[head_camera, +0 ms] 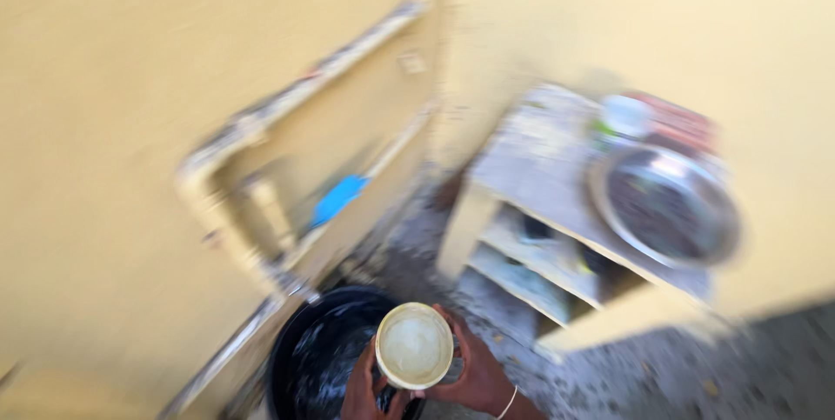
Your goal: The person fills a yellow cup with water from a bucket and then walks through a courtyard to pour the water onto various plants and the bases of trees.
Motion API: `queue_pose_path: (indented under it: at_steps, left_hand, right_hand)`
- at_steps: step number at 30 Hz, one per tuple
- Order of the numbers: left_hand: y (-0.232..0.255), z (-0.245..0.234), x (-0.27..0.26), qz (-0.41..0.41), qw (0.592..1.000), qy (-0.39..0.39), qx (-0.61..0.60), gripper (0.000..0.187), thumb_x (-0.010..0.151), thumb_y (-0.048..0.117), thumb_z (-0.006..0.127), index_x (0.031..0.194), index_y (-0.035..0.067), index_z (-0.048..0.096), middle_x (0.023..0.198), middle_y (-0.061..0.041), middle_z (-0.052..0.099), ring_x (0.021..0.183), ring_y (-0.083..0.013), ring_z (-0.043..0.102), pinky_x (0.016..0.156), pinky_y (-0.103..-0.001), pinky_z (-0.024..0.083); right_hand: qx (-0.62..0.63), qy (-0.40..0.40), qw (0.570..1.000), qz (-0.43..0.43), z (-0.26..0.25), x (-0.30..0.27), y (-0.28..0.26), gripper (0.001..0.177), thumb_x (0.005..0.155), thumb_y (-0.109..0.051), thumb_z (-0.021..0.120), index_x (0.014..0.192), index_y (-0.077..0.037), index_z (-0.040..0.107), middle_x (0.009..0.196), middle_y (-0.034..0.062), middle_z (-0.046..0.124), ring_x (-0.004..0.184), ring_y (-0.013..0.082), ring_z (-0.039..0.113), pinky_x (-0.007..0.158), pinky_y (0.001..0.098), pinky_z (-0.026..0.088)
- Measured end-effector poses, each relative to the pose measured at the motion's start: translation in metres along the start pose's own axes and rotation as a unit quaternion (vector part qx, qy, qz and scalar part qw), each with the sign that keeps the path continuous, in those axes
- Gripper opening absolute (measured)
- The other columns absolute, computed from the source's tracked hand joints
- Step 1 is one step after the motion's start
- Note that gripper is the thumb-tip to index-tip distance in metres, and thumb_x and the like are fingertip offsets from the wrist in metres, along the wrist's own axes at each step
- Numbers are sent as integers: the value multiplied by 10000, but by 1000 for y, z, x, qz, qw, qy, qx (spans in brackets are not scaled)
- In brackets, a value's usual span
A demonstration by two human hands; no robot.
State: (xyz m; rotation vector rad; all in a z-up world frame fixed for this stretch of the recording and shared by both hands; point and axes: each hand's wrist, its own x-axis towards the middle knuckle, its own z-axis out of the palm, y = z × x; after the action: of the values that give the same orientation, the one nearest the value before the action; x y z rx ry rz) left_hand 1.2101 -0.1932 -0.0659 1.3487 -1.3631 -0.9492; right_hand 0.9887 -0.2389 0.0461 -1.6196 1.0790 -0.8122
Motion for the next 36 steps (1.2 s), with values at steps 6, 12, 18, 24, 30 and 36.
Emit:
queue_pose_path:
  at_steps: [6,12,18,24,30,36]
  left_hand:
    - [-29,116,17,142,978,-146,-42,1014,727,266,915,1513,22,322,1513,-221,451,1384,-367,514,955,-482,612]
    - [-5,296,-1,99,943,-304,-92,991,701,240,928,1500,69,367,1493,-193,440,1382,-350,514,956,-502,625]
    - [39,475,-83,66,898,-419,-120,974,676,215,942,1487,116,413,1472,-165,428,1381,-333,514,957,-522,639]
    - [152,594,-158,159,872,-455,-88,909,687,168,905,1471,87,454,1441,-167,520,1310,-328,612,907,-435,633]
    - [285,695,-173,176,844,-503,-60,831,756,98,834,1491,94,448,1447,-148,515,1327,-322,605,916,-410,607]
    - [306,815,-140,158,844,-510,-54,823,762,115,838,1493,118,460,1436,-125,536,1322,-304,616,930,-413,634]
  right_hand:
    - [-20,172,985,19,-76,-98,5,1262,585,-303,1039,1575,-44,301,1561,132,504,1413,251,551,1109,400,510]
    - [-12,322,940,112,-174,-226,25,1244,583,-298,1031,1572,-93,303,1563,106,499,1410,241,553,1059,396,561]
    - [-55,433,878,195,-277,-378,41,1207,582,-250,999,1578,-120,330,1518,101,550,1365,216,593,1014,375,588]
    - [-73,519,823,219,-371,-505,55,1263,522,-271,1014,1589,-135,352,1496,90,553,1320,215,613,935,373,627]
    - [-64,584,778,224,-469,-559,83,1318,474,-339,1025,1584,-141,342,1518,73,518,1300,195,624,877,363,661]
    - [-69,593,765,241,-582,-568,133,1304,489,-360,1023,1587,-162,348,1513,47,537,1293,171,618,865,348,642]
